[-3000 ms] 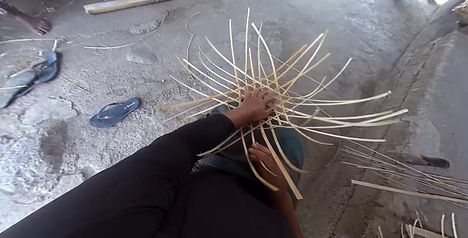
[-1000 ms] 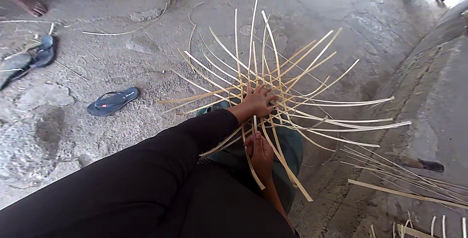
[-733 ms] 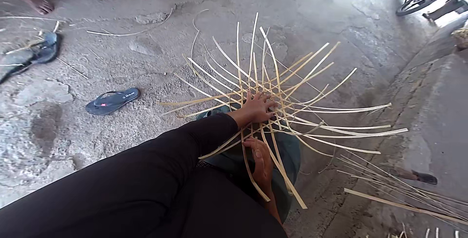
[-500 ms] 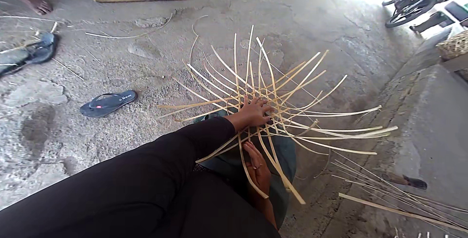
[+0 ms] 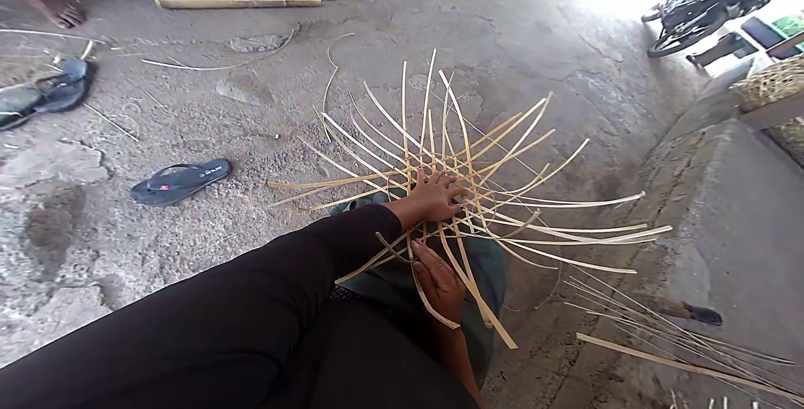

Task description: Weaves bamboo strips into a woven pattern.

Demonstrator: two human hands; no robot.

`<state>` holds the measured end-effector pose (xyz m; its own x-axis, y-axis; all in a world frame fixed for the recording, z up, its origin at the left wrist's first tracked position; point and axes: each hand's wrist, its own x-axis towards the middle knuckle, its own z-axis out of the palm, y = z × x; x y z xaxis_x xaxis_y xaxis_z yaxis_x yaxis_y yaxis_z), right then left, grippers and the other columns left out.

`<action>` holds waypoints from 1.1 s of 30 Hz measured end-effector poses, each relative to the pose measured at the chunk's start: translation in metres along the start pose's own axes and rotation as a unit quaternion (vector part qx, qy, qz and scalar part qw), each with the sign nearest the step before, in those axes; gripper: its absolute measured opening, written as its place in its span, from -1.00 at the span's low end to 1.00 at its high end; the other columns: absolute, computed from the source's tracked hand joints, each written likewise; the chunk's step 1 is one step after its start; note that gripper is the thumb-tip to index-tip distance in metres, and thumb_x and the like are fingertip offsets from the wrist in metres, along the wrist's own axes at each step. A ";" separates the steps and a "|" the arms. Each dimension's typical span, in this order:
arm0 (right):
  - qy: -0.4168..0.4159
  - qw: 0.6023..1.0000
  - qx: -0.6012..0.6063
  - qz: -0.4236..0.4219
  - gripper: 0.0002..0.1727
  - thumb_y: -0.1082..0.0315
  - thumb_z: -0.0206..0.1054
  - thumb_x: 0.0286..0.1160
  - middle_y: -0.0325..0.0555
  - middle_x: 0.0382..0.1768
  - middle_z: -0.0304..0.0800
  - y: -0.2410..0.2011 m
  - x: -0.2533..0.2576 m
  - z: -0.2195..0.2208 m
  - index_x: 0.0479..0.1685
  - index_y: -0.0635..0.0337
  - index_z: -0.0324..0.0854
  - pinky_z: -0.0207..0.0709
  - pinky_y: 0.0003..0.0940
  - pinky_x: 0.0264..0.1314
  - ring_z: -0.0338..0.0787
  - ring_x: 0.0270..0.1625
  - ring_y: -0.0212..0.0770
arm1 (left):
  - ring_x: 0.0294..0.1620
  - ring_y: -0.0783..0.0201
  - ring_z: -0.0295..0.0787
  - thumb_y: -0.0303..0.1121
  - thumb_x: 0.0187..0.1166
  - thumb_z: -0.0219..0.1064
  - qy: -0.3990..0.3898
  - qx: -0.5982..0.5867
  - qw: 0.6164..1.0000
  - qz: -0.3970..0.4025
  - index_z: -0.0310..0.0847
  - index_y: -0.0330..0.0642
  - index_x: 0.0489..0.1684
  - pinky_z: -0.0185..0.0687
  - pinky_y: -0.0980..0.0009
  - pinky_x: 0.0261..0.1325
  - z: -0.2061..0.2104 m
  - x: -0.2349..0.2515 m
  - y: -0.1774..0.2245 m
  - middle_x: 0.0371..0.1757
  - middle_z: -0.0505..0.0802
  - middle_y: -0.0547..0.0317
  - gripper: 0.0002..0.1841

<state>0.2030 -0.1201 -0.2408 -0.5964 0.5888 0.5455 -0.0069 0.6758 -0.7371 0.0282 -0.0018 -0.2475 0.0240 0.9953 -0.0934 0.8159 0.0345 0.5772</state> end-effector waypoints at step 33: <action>0.036 0.969 0.103 0.221 -0.53 0.22 -0.04 0.89 -0.45 -0.66 0.35 -0.002 0.036 0.022 -0.53 0.10 0.53 0.25 -0.62 -0.52 0.33 -0.62 -0.58 | 0.92 -0.16 -0.15 0.12 0.73 0.08 0.001 0.018 1.000 0.007 0.39 0.51 0.68 -0.54 -0.69 0.59 0.005 0.000 0.001 0.86 0.28 0.20 -0.49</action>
<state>0.1643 -0.1098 -0.2281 -0.5200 0.8350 0.1797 0.0723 0.2527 -0.9648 0.0318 -0.0020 -0.2506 0.0350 0.9959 -0.0838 0.8357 0.0168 0.5489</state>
